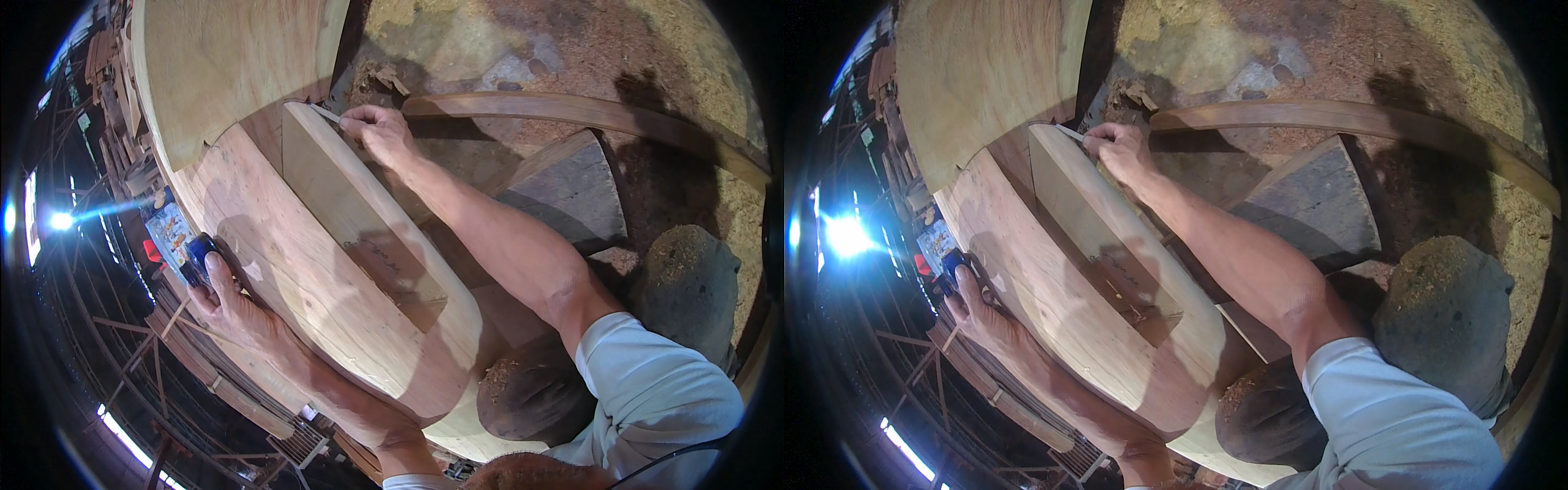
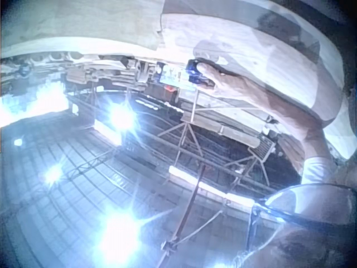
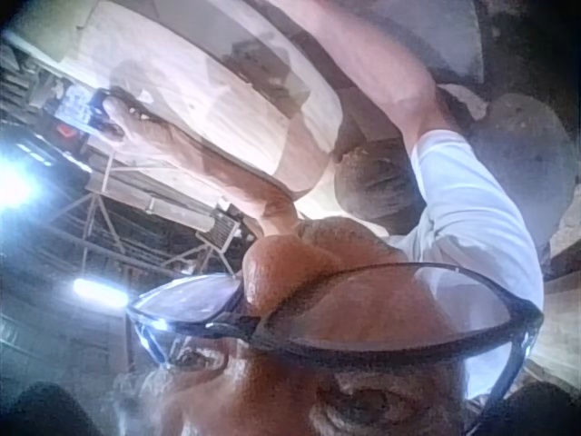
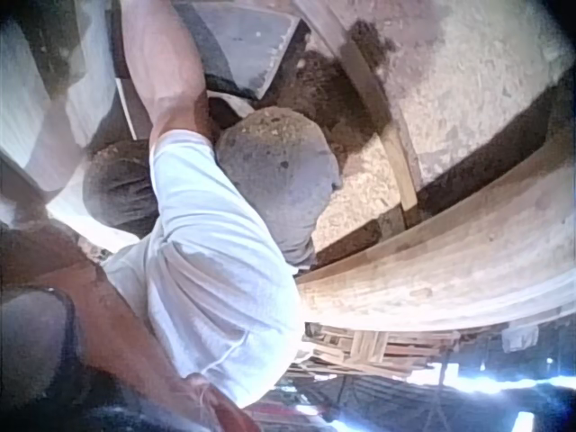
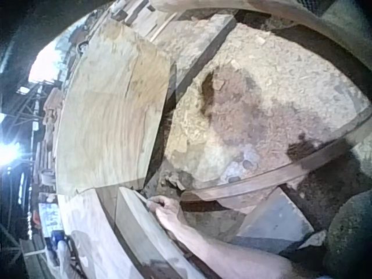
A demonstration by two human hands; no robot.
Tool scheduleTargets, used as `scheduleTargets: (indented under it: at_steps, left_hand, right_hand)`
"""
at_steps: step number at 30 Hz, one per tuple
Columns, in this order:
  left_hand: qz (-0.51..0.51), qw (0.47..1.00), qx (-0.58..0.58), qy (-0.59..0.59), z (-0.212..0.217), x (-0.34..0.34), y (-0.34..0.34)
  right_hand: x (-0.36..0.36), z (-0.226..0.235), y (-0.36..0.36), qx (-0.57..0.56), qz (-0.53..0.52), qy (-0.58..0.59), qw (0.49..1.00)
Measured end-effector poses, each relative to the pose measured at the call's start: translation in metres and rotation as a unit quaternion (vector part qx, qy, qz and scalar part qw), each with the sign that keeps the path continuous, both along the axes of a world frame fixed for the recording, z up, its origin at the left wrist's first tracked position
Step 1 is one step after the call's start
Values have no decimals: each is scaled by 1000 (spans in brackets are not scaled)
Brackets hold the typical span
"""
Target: The person applies glue from a small blue bottle to the edges and joints of a large wooden structure using a small stick. They repeatedly dip the stick into the bottle and spread the glue along seams and into notches on the wood.
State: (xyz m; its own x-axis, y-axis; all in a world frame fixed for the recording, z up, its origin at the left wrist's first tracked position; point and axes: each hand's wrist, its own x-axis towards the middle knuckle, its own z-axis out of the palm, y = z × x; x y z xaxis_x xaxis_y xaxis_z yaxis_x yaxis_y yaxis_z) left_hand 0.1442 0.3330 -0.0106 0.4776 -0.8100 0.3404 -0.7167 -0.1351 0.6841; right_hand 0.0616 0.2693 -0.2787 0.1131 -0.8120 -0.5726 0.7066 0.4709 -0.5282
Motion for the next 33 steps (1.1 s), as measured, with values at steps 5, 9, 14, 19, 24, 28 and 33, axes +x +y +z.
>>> scheduleTargets:
  at_steps: [5, 9, 14, 19, 24, 28, 33]
  left_hand:
    - [7, 1000, 0, 1, 0, -6, 0]
    - [15, 1000, 1, -6, 0, -5, 0]
    - [11, 1000, -8, -6, -1, -5, -1]
    - [4, 1000, -13, 12, -2, -8, -1]
    - [9, 1000, -12, 2, -2, -11, -1]
    - [-3, 1000, -8, 4, 1, -4, -1]
    - [-3, 1000, -7, 3, 1, -4, 0]
  right_hand:
    - [1, 1, -2, 12, 6, 7, 1000]
    - [5, -6, -3, 7, 2, 8, 1000]
    - [3, -6, 2, 25, -16, -39, 999]
    - [-4, 3, 5, 3, -1, 3, 1000]
    - [1, -5, 2, 6, -10, 11, 1000]
    - [-4, 0, 5, 22, -3, 12, 1000]
    - [-7, 4, 3, 35, -2, -1, 999]
